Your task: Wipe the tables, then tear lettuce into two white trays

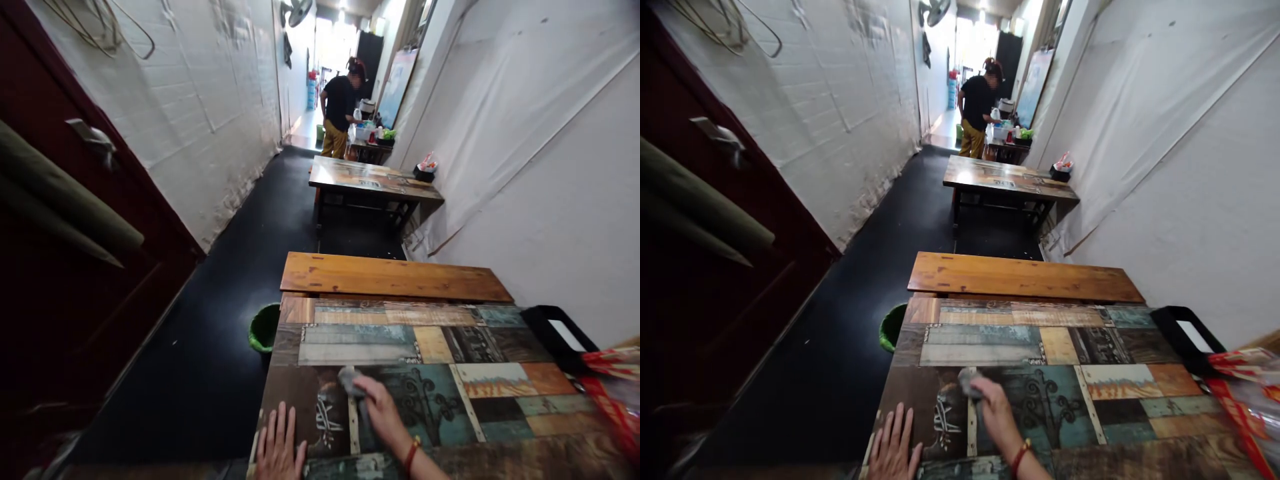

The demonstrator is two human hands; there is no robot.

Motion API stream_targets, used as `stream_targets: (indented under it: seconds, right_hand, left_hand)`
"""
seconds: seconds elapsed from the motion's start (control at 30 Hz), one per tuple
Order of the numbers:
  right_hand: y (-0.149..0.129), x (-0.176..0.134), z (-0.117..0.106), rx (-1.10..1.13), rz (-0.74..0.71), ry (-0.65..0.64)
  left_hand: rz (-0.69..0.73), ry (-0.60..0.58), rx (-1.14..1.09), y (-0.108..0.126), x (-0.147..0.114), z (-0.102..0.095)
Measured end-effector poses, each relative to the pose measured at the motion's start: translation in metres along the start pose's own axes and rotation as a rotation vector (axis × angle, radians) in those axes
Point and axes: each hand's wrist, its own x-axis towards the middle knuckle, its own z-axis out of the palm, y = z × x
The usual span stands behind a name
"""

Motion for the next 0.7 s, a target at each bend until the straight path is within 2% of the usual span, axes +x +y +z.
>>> stream_targets:
  seconds: [0.07,0.13,0.2,0.3,0.37,0.53,0.6,0.7]
  right_hand:
    - [0.006,0.034,-0.024,-0.021,0.100,0.129]
    - [0.022,0.061,-0.034,-0.056,0.190,0.218]
    - [0.038,0.082,-0.026,-0.145,0.327,0.285]
    - [0.041,0.116,0.015,-0.363,0.477,0.307]
    - [0.023,0.148,0.052,-0.458,0.402,0.203]
    - [-0.046,0.228,0.134,-0.497,0.054,-0.144]
    - [-0.065,0.234,0.156,-0.468,-0.120,-0.270]
    - [-0.080,0.198,0.172,-0.354,-0.385,-0.460]
  left_hand:
    - [0.012,0.039,0.013,0.002,0.001,-0.001]
    - [0.023,0.073,0.024,0.004,0.000,-0.003]
    - [0.034,0.091,0.034,0.004,-0.001,-0.003]
    - [0.046,0.089,0.052,0.002,-0.004,-0.001]
    - [0.049,0.074,0.058,0.002,-0.006,-0.001]
    - [0.058,0.013,0.082,0.006,-0.008,-0.008]
    - [0.057,-0.017,0.093,0.008,-0.008,-0.012]
    - [0.049,-0.043,0.102,0.010,-0.007,-0.018]
